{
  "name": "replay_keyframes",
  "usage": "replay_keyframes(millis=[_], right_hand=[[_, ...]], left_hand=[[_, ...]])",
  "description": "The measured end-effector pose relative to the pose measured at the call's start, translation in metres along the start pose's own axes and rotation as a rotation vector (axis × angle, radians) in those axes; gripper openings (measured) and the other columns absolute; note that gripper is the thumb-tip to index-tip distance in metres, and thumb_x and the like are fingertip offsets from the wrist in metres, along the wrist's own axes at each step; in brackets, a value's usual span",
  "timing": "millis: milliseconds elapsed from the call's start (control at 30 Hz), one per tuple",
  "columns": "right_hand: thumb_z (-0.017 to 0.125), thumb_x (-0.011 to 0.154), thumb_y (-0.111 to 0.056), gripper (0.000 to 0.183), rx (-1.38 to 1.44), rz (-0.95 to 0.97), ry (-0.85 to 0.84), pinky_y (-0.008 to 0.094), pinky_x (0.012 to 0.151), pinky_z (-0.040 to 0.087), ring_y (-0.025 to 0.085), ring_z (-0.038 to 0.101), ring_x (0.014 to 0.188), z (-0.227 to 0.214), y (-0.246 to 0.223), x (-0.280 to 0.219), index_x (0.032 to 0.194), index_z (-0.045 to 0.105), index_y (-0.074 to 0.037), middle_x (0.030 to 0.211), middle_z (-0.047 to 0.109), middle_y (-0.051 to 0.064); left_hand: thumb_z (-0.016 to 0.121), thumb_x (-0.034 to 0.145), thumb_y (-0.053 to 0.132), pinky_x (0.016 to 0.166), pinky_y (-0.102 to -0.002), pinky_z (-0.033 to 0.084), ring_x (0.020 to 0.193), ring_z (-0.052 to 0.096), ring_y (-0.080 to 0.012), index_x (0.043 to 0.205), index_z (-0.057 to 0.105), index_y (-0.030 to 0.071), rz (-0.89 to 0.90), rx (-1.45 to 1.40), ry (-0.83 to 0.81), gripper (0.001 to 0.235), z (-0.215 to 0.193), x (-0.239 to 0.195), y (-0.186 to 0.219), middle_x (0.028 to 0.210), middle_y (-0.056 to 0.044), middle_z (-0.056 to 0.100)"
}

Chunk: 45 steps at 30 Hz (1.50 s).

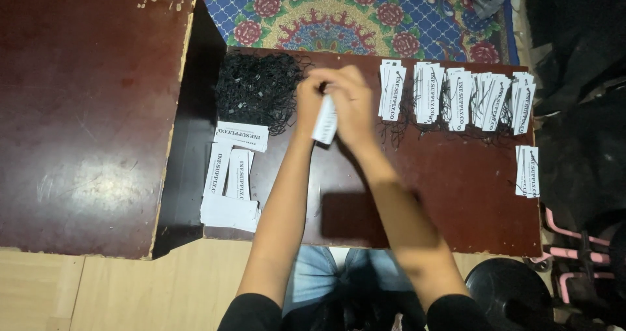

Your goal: The person repeatedly picks a small white tag and a short black cable from piles on a table, threads the cable through the tag, and places the assembled unit into a growing stack on the right. The process continues for the duration of the clip.

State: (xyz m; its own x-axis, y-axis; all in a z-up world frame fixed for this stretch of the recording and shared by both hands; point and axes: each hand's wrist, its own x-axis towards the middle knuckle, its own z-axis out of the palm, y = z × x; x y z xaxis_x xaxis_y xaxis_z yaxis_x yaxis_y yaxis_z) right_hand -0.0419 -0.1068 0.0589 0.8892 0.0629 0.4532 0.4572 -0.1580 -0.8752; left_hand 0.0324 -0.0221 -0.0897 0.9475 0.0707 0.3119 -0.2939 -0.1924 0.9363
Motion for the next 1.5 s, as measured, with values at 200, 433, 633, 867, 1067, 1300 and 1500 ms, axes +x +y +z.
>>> replay_keyframes(millis=[200,433,633,867,1067,1300,1500], right_hand=[[0.065,0.094,0.007,0.044,0.095,0.154,0.283,0.032,0.074,0.062,0.021,0.070,0.087,-0.038,0.047,-0.022,0.137,0.054,-0.001,0.102,0.062,0.014],[0.080,0.086,0.009,0.035,-0.002,0.067,0.483,0.030,0.065,0.066,0.019,0.072,0.078,-0.026,0.075,-0.042,0.119,0.071,0.002,0.099,0.065,0.016],[0.090,0.083,-0.002,0.042,-0.234,-0.071,0.471,0.024,0.058,0.054,0.011,0.062,0.070,-0.035,0.091,-0.040,0.122,0.077,-0.011,0.096,0.066,0.005],[0.086,0.088,-0.007,0.043,-0.332,-0.116,0.408,0.026,0.059,0.050,0.013,0.060,0.070,-0.037,0.088,-0.041,0.129,0.074,-0.015,0.097,0.071,0.004],[0.080,0.093,-0.006,0.040,-0.306,-0.169,0.354,0.030,0.066,0.052,0.019,0.065,0.079,-0.037,0.073,-0.035,0.131,0.072,-0.011,0.103,0.070,0.007],[0.075,0.096,-0.005,0.035,-0.311,-0.129,0.323,0.032,0.069,0.052,0.020,0.065,0.083,-0.041,0.068,-0.035,0.130,0.072,-0.010,0.104,0.068,0.008],[0.073,0.097,-0.006,0.039,-0.373,-0.153,0.314,0.030,0.063,0.054,0.021,0.069,0.081,-0.036,0.065,-0.038,0.135,0.070,-0.012,0.106,0.070,0.008]], left_hand=[[0.082,0.086,0.012,0.067,-0.029,0.059,0.071,0.070,-0.0161,0.091,0.080,0.016,0.047,-0.004,0.024,0.006,-0.014,-0.003,0.081,0.077,-0.003,0.076],[0.081,0.088,0.008,0.085,-0.037,0.058,0.091,0.075,-0.0264,0.097,0.082,0.017,0.210,-0.015,-0.061,0.012,-0.018,-0.006,0.081,0.089,-0.003,0.078],[0.080,0.088,0.003,0.084,-0.040,0.058,0.088,0.075,-0.0309,0.096,0.081,0.011,0.312,-0.032,-0.078,0.011,-0.018,-0.013,0.097,0.088,-0.008,0.077],[0.079,0.088,0.003,0.086,-0.039,0.057,0.089,0.075,-0.0271,0.097,0.082,0.012,0.296,-0.122,-0.074,0.013,-0.015,-0.012,0.082,0.089,-0.007,0.078],[0.079,0.088,0.004,0.086,-0.038,0.056,0.087,0.075,-0.0248,0.097,0.082,0.012,0.251,-0.140,-0.077,0.012,-0.019,-0.013,0.092,0.087,-0.005,0.077],[0.081,0.087,0.003,0.085,-0.038,0.056,0.086,0.074,-0.0250,0.096,0.082,0.011,0.243,-0.134,-0.092,0.012,-0.016,-0.016,0.095,0.087,-0.006,0.077],[0.082,0.087,0.005,0.085,-0.037,0.056,0.086,0.074,-0.0244,0.095,0.083,0.011,0.247,-0.115,-0.085,0.010,-0.016,-0.017,0.098,0.085,-0.005,0.077]])
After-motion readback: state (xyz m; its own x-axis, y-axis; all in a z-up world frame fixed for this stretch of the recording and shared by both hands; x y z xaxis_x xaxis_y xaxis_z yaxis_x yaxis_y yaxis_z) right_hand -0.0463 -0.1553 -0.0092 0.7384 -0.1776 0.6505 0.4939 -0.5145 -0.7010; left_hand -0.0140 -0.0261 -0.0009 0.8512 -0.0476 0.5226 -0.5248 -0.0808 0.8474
